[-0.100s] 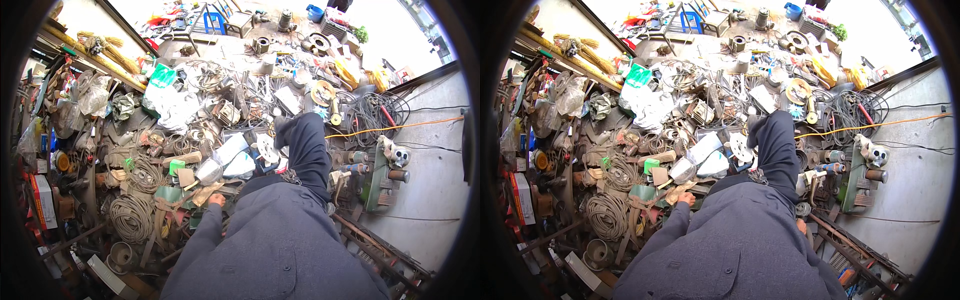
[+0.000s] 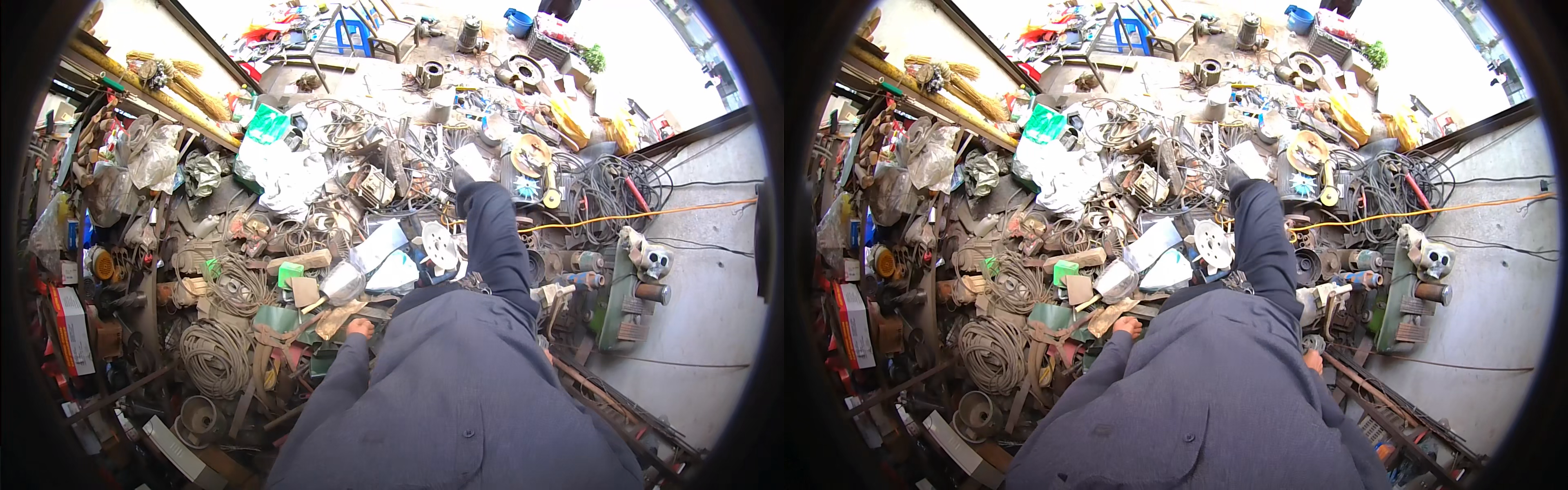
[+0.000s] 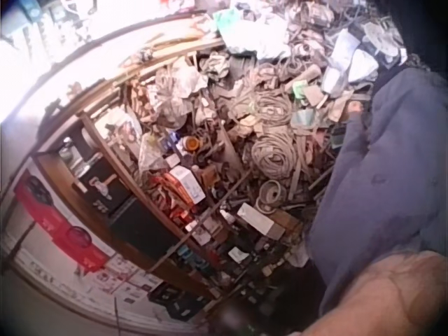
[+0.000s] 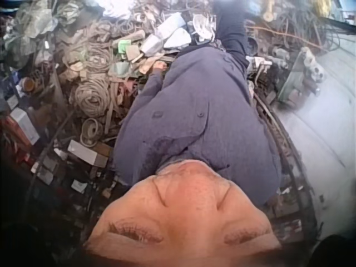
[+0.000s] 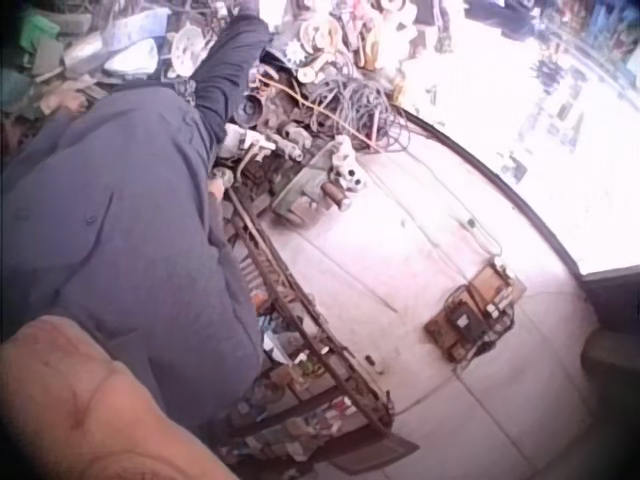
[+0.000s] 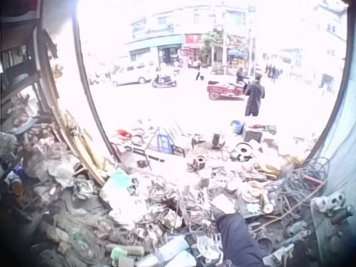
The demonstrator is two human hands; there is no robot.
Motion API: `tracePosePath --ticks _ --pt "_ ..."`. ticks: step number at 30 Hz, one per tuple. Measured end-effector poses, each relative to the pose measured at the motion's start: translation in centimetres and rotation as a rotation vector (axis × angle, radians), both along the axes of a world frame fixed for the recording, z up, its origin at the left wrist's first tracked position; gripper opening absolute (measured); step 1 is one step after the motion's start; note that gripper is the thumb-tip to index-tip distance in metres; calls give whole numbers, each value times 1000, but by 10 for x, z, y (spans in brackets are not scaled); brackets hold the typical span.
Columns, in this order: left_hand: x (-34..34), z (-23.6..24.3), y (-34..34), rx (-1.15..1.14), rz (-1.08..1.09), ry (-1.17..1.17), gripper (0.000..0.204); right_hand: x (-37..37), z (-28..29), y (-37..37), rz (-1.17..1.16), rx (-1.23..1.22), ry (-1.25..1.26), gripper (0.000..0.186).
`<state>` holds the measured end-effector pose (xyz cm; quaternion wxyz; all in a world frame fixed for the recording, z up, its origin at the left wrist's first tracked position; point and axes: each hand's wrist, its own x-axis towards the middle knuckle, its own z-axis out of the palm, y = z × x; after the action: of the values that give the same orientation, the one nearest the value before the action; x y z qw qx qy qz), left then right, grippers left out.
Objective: The person sits on the ground in a cluttered workshop and handles a cylindrical motor, rotating it and inspecting its ends and wiring. They also reach for small boxes on a shelf and move various parts around the floor.
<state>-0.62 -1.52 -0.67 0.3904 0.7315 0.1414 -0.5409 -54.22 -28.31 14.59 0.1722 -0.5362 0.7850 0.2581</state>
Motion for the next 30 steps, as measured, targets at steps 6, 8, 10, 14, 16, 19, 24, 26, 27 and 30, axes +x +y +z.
tracePosePath --ticks 6,8,10,14,16,19,24,26,27,30 --pt "5 -3 -52 30 79 -79 23 89 22 -129 1 8 -13 40" --pt "15 -7 -77 55 -1 -157 16 123 20 -195 179 53 -43 35" --pt "37 -15 -111 81 117 -27 25 161 13 -272 268 73 -25 35" --pt "116 -24 -203 46 31 -101 25 229 2 -436 285 43 -63 34" --pt "160 -16 -276 75 91 -256 26 257 3 -516 287 37 -125 34" --pt "236 24 -380 29 -89 -517 26 288 12 -612 263 76 -165 35" --pt "270 95 -467 51 -23 -436 24 319 45 -699 307 76 -192 33" --pt "257 99 -473 70 42 -374 24 326 60 -718 321 119 -180 34" --pt "243 98 -470 67 164 -351 30 330 67 -725 326 127 -178 34" --pt "200 96 -460 194 85 -366 25 341 86 -738 345 126 -172 37"
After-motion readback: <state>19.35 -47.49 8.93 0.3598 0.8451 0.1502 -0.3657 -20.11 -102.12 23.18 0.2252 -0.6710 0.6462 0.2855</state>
